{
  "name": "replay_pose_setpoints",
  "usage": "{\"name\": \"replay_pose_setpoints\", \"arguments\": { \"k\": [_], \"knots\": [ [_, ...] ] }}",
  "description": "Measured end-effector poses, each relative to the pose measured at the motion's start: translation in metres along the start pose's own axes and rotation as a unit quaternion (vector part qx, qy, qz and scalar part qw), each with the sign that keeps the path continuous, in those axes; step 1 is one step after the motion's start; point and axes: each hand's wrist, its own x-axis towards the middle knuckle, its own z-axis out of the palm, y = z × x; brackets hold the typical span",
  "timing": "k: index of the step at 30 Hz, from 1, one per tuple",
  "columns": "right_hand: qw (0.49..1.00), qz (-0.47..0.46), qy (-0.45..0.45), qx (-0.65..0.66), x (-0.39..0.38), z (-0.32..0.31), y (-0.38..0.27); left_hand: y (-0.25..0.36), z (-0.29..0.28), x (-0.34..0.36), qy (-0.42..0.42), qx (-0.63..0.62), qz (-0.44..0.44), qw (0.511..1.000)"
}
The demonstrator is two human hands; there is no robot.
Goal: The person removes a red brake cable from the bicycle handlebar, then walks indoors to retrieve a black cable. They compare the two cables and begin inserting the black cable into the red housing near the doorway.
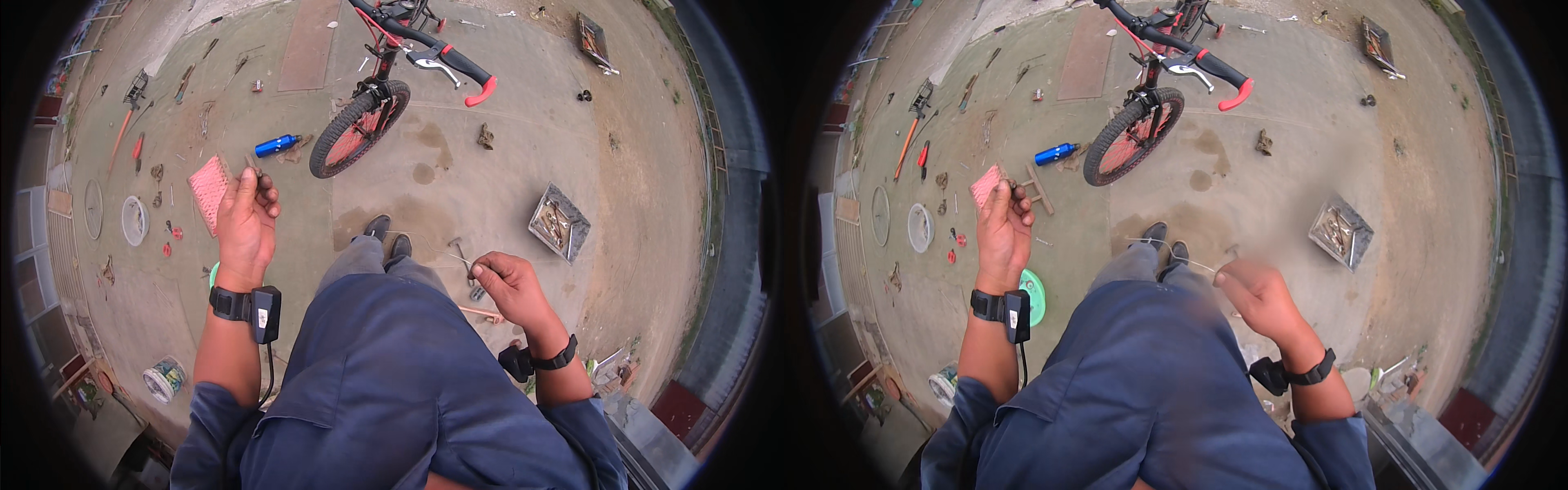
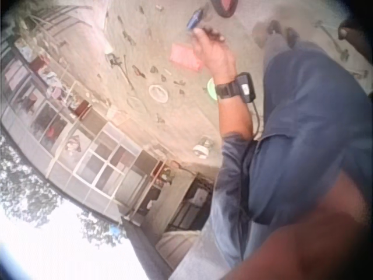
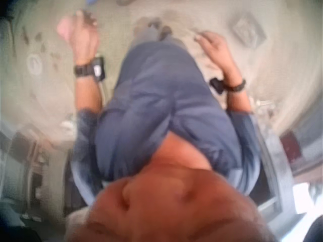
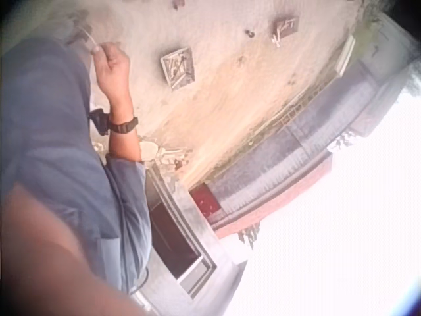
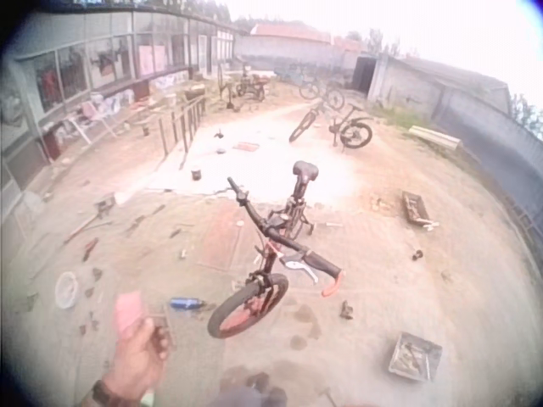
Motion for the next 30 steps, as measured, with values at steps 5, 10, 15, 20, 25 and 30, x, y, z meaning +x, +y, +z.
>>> {"name": "replay_pose_setpoints", "arguments": {
  "k": [5,10,15,20,25,30],
  "knots": [
    [0.998,0.007,-0.055,0.014,0.02,0.018,0.015,-0.016,-0.101,-0.057,0.203,0.035,-0.036,0.978],
    [0.998,0.025,-0.057,-0.003,0.051,0.041,-0.005,-0.038,-0.156,-0.094,0.277,0.026,-0.101,0.955],
    [0.999,-0.025,0.008,0.02,0.084,0.072,-0.025,-0.035,-0.202,-0.074,0.261,0.032,-0.141,0.954],
    [0.989,-0.083,0.121,0.037,0.123,0.117,-0.044,0.012,-0.257,-0.004,0.184,0.084,-0.173,0.964],
    [0.977,-0.088,0.196,-0.008,0.144,0.149,-0.069,0.083,-0.284,0.073,0.149,0.136,-0.185,0.962],
    [0.974,-0.034,0.222,0.005,0.153,0.155,-0.085,0.115,-0.264,0.139,0.1,0.171,-0.16,0.967]
  ]
}}
